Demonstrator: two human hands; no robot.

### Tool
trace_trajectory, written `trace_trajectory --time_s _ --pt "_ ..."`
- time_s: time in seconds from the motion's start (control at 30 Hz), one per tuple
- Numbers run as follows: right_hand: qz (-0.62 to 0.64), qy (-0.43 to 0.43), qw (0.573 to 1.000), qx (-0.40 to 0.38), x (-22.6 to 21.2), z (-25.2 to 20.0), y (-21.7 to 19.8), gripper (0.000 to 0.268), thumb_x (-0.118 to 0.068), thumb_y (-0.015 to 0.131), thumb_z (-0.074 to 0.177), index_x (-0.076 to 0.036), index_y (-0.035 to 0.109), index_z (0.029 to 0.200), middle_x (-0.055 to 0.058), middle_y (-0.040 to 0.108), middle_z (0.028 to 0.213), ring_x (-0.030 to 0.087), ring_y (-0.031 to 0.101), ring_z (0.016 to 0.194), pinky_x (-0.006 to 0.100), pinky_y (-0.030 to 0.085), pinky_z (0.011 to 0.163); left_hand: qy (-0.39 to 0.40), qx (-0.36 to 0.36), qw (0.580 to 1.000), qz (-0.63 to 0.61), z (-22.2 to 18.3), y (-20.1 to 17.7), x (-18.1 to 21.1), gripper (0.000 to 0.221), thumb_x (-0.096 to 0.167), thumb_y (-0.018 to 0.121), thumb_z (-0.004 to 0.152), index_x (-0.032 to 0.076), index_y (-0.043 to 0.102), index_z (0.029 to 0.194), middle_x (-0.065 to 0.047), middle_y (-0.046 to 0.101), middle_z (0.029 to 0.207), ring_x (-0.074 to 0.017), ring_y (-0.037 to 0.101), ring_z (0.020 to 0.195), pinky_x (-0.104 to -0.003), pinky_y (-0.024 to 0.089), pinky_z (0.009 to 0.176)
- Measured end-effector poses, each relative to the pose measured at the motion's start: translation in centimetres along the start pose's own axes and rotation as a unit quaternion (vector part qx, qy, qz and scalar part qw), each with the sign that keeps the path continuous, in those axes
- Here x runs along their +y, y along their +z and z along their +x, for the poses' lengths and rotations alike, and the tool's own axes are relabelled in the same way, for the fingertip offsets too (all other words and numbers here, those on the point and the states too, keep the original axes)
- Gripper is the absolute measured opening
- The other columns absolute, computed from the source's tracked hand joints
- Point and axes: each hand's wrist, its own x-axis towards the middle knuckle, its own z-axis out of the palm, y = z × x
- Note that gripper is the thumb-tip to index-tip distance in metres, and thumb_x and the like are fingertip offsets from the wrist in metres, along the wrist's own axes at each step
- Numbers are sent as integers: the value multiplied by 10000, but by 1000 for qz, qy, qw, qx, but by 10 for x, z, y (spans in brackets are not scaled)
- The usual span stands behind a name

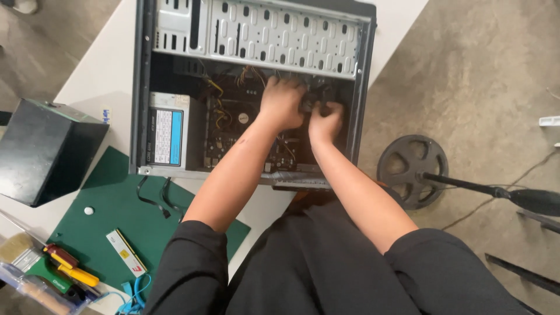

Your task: A person is performing maintenance on a computer by reaching into the open case to adjust internal cables and components.

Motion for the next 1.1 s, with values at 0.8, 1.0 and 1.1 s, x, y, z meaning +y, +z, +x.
trace_trajectory --time_s 0.8,1.0,1.1 --pt "21 -160 987 14 -9 7 1 137 -62 756 933 -86 631 883 115 606 857 383 650 927 422 520 898 -6 -59 993 -106 -4 32 0 776 -42 662 924 79 392 1642 -133 672 1451 -304 584 1354 -730 224 1122" --pt "7 -129 992 -4 -8 18 7 117 -116 774 939 -108 663 902 89 625 864 344 675 930 395 528 885 -21 -90 995 -39 0 34 -2 874 99 786 923 132 338 1673 -139 674 1430 -317 609 1325 -701 250 1133" --pt "35 -114 993 -20 -18 13 0 96 -116 744 969 -85 665 925 109 636 889 360 677 949 410 521 912 -17 -86 995 -49 -7 16 -4 733 70 663 1020 163 349 1675 -136 687 1402 -319 628 1313 -640 282 1132"
